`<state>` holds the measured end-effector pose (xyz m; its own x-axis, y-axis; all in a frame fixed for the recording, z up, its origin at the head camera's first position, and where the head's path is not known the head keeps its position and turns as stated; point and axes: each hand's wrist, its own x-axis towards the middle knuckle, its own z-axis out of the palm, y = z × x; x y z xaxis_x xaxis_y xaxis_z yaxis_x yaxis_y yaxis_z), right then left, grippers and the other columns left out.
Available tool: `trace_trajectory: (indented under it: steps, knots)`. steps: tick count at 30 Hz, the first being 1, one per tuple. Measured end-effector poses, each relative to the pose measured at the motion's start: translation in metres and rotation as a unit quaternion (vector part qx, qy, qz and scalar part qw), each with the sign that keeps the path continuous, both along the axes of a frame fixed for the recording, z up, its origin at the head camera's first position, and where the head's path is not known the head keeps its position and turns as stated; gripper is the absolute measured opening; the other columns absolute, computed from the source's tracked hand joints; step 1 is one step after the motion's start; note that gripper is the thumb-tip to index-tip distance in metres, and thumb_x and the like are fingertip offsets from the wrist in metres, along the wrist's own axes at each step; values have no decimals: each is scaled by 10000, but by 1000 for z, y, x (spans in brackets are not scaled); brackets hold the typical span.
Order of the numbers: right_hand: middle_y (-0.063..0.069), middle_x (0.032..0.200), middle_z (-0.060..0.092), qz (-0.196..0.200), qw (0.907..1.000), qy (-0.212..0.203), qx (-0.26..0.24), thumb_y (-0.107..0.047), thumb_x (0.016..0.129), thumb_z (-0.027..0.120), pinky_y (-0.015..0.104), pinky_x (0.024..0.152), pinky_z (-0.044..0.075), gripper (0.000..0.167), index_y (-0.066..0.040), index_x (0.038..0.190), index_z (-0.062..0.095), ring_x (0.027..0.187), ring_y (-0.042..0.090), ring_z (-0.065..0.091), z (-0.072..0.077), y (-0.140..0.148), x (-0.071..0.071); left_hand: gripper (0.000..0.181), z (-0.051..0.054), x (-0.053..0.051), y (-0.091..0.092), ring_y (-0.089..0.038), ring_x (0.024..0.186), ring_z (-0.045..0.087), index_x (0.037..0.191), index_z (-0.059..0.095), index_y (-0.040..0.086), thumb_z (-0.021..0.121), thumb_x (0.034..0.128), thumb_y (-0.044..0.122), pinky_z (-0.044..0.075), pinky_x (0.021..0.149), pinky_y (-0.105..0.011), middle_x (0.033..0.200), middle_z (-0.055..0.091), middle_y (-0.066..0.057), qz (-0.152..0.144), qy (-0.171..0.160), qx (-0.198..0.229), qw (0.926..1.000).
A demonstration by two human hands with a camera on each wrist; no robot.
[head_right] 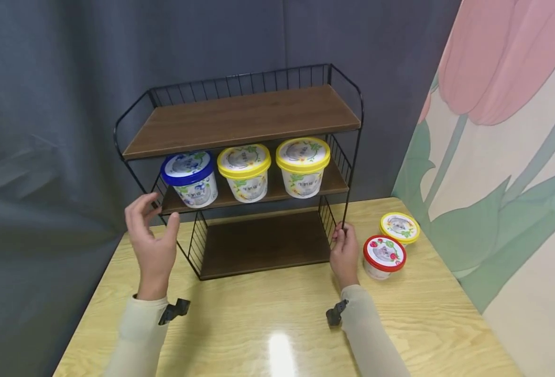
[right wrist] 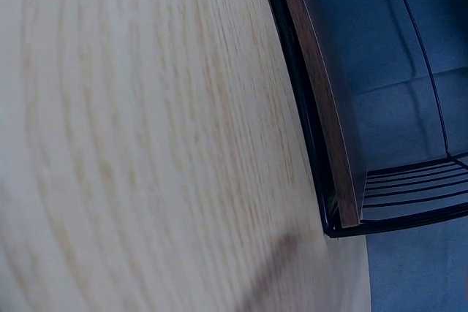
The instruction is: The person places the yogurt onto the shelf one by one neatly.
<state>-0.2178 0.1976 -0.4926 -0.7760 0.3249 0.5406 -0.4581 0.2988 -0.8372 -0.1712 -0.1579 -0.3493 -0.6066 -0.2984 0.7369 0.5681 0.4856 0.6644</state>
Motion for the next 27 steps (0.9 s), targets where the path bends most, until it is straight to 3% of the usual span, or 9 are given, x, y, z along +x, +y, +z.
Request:
trace_trajectory:
  steps: [2, 4, 7, 12, 14, 16, 21, 24, 27]
  knots:
    - [154, 854, 515, -68, 10000, 37, 36, 2, 1042, 386, 108, 717, 442, 186, 164, 1033, 478, 783, 48, 518, 1, -1, -1, 417, -13, 4, -3, -144, 1201, 461, 1264, 564, -17, 674, 864, 27, 409, 974, -296, 1263, 513, -189, 490, 241, 164, 9984]
    - [135, 839, 513, -135, 9999, 98, 35, 2, 1042, 389, 89, 714, 434, 193, 172, 1028, 478, 776, 15, 511, 2, -2, -1, 372, -27, 8, -7, -157, 1162, 472, 1237, 562, -35, 654, 879, -3, 396, 930, -270, 1222, 519, -192, 641, 32, 475, 9968]
    - [100, 831, 510, -185, 9997, 137, 73, 2, 1040, 394, 70, 714, 424, 200, 182, 1023, 479, 769, 7, 509, 3, -3, -1, 358, -55, 9, -16, -174, 1173, 477, 1289, 520, -40, 606, 953, 49, 385, 934, -256, 1252, 519, -189, 348, -804, 908, 9920]
    - [100, 842, 510, -108, 9999, 90, 15, 8, 1039, 392, 79, 719, 434, 193, 182, 1029, 475, 773, 38, 517, 0, -4, -1, 316, -114, 0, -27, -54, 1109, 547, 1254, 572, -21, 499, 1048, 208, 397, 958, -165, 1200, 623, -189, -441, -2187, 1134, 9682]
    - [96, 845, 507, -97, 9999, 87, -38, 16, 1037, 389, 78, 719, 434, 188, 184, 1030, 472, 775, 24, 512, 1, -2, 0, 296, -134, -5, -26, -80, 1062, 595, 1184, 602, -48, 467, 1054, 182, 428, 955, -164, 1118, 654, -187, -586, -2288, 1207, 9642]
    - [89, 847, 503, -99, 9999, 79, -71, 15, 1038, 387, 74, 721, 431, 189, 184, 1032, 470, 778, 9, 506, 1, -1, 0, 273, -149, -9, -24, -174, 1029, 623, 1131, 595, -102, 440, 1054, 109, 457, 954, -190, 1046, 639, -220, -647, -2045, 1303, 9680]
    - [178, 861, 524, -133, 9999, 74, 71, 14, 1039, 388, 85, 735, 440, 192, 182, 1048, 479, 797, 31, 519, 1, 1, 2, 209, -157, -8, -14, -247, 990, 618, 1018, 577, -169, 418, 1028, -32, 462, 906, -186, 957, 615, -271, -383, -1163, 1054, 9869]
    - [245, 895, 535, -18, 9998, 69, 177, 25, 1037, 377, 123, 751, 455, 196, 188, 1069, 482, 816, 99, 538, 0, 1, 3, 185, -151, -2, -9, -184, 968, 608, 975, 581, -154, 436, 1016, -48, 437, 835, -139, 939, 627, -193, -94, -1104, 924, 9895]
    - [250, 916, 542, 34, 9996, 88, 248, 29, 1039, 361, 147, 778, 449, 210, 185, 1100, 489, 844, 118, 541, 0, 2, 4, 171, -148, 1, -7, -204, 949, 605, 991, 577, -155, 442, 1012, -53, 468, 807, -171, 960, 623, -191, -155, -1082, 987, 9891]
